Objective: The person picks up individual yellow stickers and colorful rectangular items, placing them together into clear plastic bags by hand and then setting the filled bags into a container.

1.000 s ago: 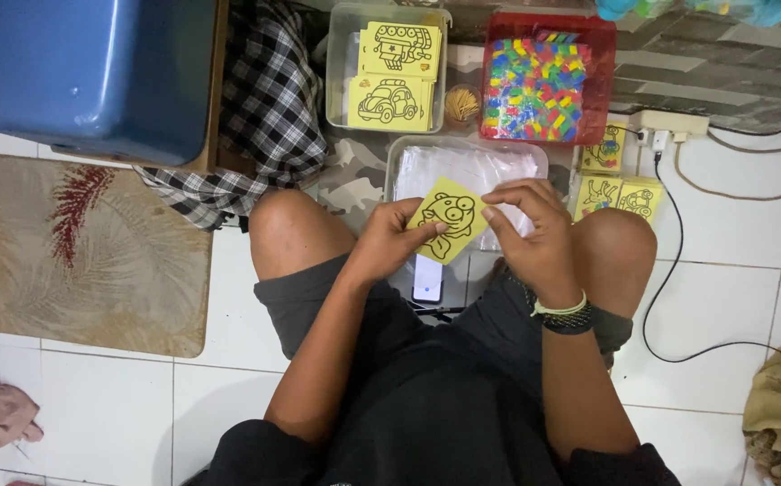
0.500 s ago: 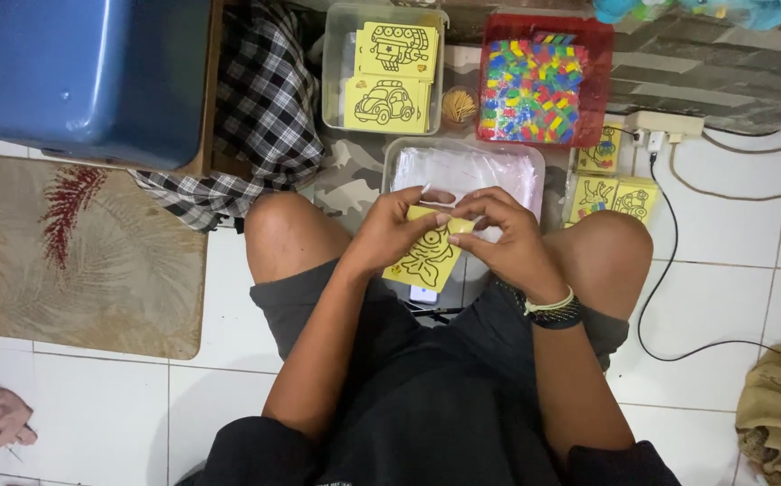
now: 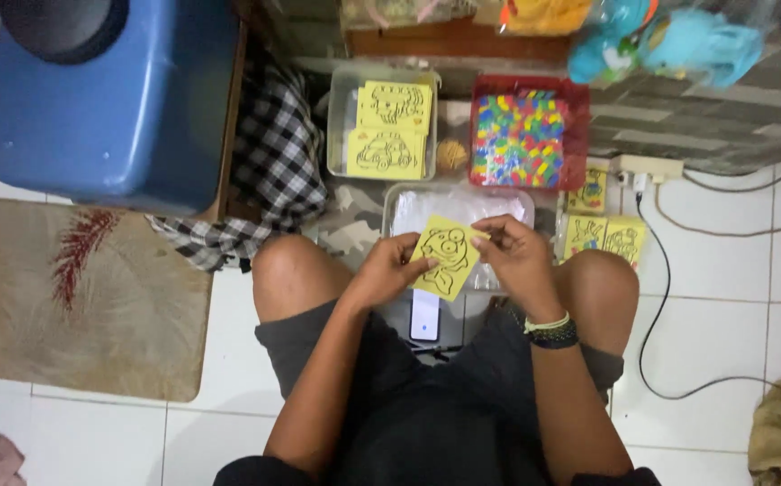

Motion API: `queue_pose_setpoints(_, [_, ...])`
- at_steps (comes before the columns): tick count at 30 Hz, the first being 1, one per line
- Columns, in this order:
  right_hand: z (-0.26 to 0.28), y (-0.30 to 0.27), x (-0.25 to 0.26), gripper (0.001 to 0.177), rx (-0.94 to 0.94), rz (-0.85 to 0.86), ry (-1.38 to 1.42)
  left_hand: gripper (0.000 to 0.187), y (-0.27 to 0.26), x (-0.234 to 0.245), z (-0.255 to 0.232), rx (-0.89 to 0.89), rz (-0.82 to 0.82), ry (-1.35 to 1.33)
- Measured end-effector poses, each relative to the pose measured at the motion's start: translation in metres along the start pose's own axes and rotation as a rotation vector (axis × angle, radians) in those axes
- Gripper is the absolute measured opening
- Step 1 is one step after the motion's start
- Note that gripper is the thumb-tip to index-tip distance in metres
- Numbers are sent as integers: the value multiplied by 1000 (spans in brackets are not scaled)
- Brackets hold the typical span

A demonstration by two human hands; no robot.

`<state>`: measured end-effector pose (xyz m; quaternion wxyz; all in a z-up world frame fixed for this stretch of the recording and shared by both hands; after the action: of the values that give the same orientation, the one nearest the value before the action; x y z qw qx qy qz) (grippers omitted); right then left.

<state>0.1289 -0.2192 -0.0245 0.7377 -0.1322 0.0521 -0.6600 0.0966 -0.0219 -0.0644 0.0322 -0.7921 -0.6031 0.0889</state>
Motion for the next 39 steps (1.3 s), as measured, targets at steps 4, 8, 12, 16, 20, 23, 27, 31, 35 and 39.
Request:
queue_pose_setpoints(4, [10, 5, -9, 17, 11, 11, -35, 17, 5, -1, -5, 43, 8, -7])
queue_pose_setpoints(8, [23, 8, -10, 7, 7, 41, -155, 14, 7, 4, -9, 71, 21, 74])
queue_pose_setpoints(12, [20, 15, -23, 8, 37, 162, -295, 13, 10, 13, 4, 77, 19, 181])
queue_pose_setpoints(16, [17, 38, -33, 7, 105, 255, -412, 16, 8, 31, 43, 116, -55, 253])
queue_pose_setpoints(20, [32, 92, -9, 15, 320, -97, -643, 30, 7, 54, 55, 142, -221, 250])
queue_pose_setpoints(23, [10, 138, -6, 13, 276, -270, -826, 39, 6, 71, 59, 134, -334, 173])
queue_pose_setpoints(27, [-59, 200, -23, 4, 38, -336, -1142, 28, 12, 82, 65, 94, -424, 23])
queue_pose_setpoints(31, [-53, 201, -41, 38, -93, -359, -1196, 27, 13, 82, 64, 72, -466, -60])
queue_pose_setpoints(35, [-80, 219, -39, 26, -73, -332, -1251, 29, 14, 84, 64, 21, -489, -116])
queue_pose_setpoints(39, [-91, 219, -29, 14, -58, -262, -1198, 34, 17, 81, 58, 6, -486, -152])
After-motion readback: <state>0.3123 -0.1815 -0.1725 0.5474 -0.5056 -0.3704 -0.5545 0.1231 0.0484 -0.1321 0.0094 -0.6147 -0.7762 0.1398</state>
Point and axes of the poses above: each hand's wrist, its own y-axis towards the middle knuckle, its own x-axis out of the back of the hand, z = x × y, the point moved 9 cm from there along y, towards the middle knuckle, and after that the axes turned 8 degrees about -x, right-handed, at the moved point
